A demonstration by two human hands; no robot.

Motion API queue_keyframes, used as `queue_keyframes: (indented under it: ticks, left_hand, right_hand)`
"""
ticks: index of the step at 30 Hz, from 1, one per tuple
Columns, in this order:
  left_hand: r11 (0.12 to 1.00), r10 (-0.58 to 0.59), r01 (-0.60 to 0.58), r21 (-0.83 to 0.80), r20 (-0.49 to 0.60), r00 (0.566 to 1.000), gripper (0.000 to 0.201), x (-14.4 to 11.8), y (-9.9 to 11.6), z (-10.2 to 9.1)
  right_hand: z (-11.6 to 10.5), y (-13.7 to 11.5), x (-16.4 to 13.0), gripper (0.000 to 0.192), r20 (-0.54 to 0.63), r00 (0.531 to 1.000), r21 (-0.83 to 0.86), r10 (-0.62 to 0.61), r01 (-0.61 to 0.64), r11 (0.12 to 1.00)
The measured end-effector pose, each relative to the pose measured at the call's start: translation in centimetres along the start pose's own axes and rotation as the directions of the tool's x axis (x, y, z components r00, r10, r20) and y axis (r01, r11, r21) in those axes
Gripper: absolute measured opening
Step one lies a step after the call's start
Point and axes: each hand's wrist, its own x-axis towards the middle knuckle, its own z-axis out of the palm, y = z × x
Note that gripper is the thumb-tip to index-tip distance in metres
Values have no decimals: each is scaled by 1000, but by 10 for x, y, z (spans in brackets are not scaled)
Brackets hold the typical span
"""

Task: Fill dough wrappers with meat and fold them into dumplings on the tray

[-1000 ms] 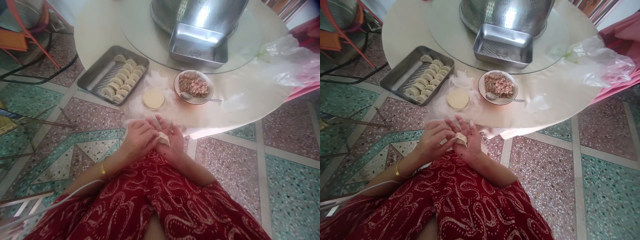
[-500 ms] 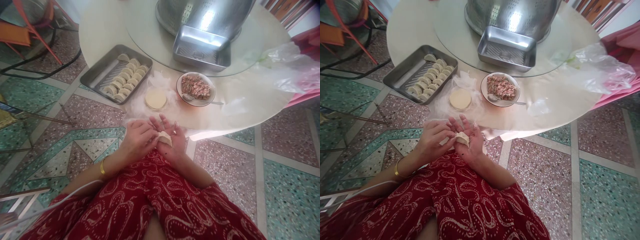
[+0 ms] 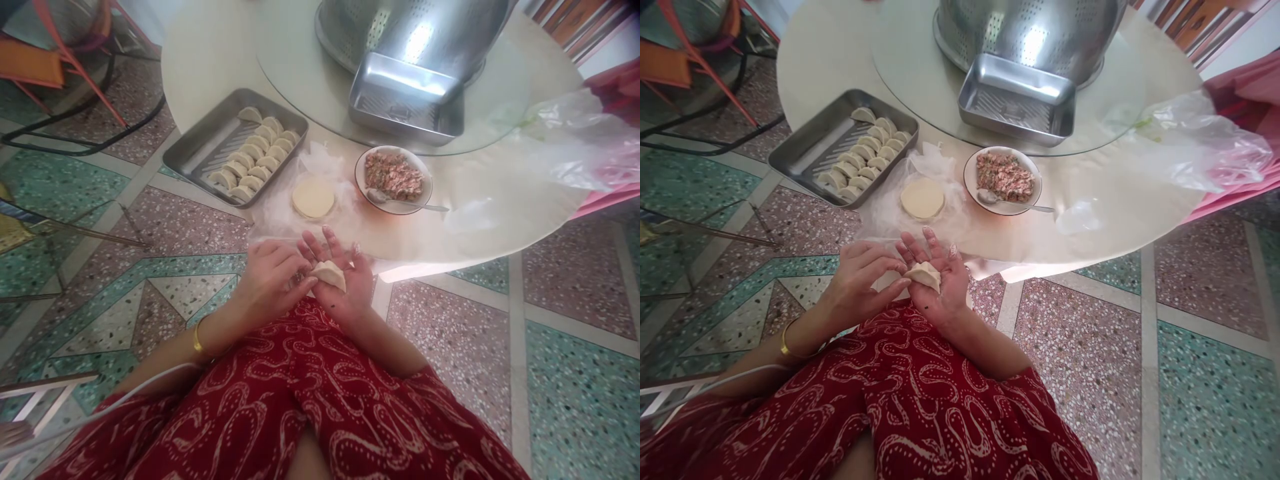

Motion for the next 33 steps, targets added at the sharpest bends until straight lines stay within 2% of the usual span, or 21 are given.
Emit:
queue_keyframes:
  ticks: [7,15,22,27,33]
  left_hand:
    - [997,68,-67,37,-35,997,13,9,4,6]
    - [1000,24,-24,1,-22,999,9,10,5,6]
    - [999,49,-49,12,16,999,14,12,5,9]
    - [998,57,-57,-3,26,998,7,16,6,3]
    - [985,172,-170,-28,156,973,14,24,4,-3]
  right_hand:
    - [3,-1,-1,45,-11,999,-9,37,-37,999]
    - [3,-1,-1,46,-15,999,-23,31,-31,999]
    - [2,1,0,46,-16,999,-42,32,-32,999]
    - [2,1,1,44,-13,999,-27,41,-41,999]
    - [-1,2,2,46,-3,998,-5,71,-71,997]
